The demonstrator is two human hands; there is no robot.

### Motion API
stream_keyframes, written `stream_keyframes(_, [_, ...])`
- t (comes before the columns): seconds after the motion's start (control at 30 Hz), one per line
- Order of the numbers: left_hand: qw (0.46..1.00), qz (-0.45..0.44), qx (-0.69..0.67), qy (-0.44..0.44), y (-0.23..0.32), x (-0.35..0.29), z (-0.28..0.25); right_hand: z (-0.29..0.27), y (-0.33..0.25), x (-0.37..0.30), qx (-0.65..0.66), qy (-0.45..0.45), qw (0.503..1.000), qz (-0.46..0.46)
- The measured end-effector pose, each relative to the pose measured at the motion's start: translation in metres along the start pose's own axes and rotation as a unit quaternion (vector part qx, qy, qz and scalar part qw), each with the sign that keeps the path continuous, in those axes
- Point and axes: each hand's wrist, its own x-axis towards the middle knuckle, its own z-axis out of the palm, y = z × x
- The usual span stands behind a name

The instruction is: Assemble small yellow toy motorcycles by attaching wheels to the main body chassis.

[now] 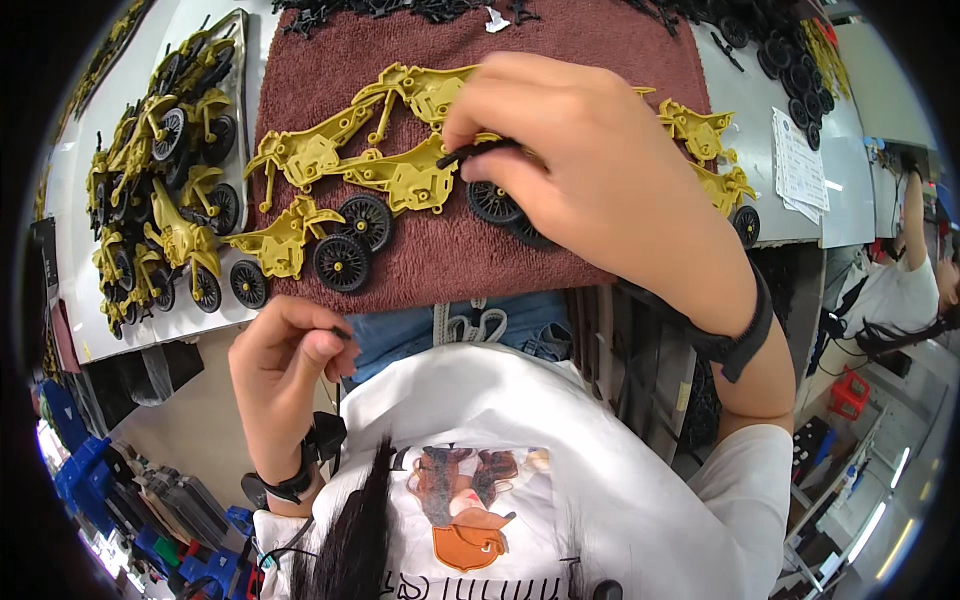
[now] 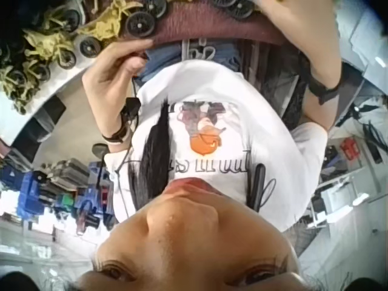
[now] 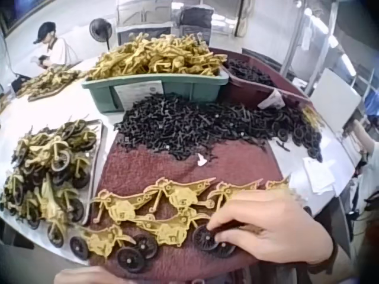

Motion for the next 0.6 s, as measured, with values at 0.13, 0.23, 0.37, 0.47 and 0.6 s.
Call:
stream_keyframes(0.13, [0.993, 0.024, 0.111, -0.044, -0.002, 0.003, 0.012, 0.019, 0.003, 0.010, -0.041, -0.031, 0.998, -0.020])
stream_keyframes(0.23, [0.957, 0.150, 0.246, -0.021, -0.005, 0.013, 0.025, 0.017, -0.006, 0.002, -0.040, -0.075, 0.996, 0.032])
stream_keyframes(0.37, [0.896, 0.246, 0.365, 0.055, -0.012, 0.025, 0.041, 0.020, -0.008, -0.007, -0.053, -0.052, 0.997, 0.011])
stream_keyframes(0.47, [0.873, 0.253, 0.409, 0.078, -0.014, 0.030, 0.050, 0.020, -0.010, -0.009, -0.052, -0.064, 0.996, 0.034])
stream_keyframes(0.6, [0.848, 0.256, 0.452, 0.102, -0.015, 0.035, 0.056, 0.016, -0.005, -0.008, -0.047, -0.041, 0.998, 0.012])
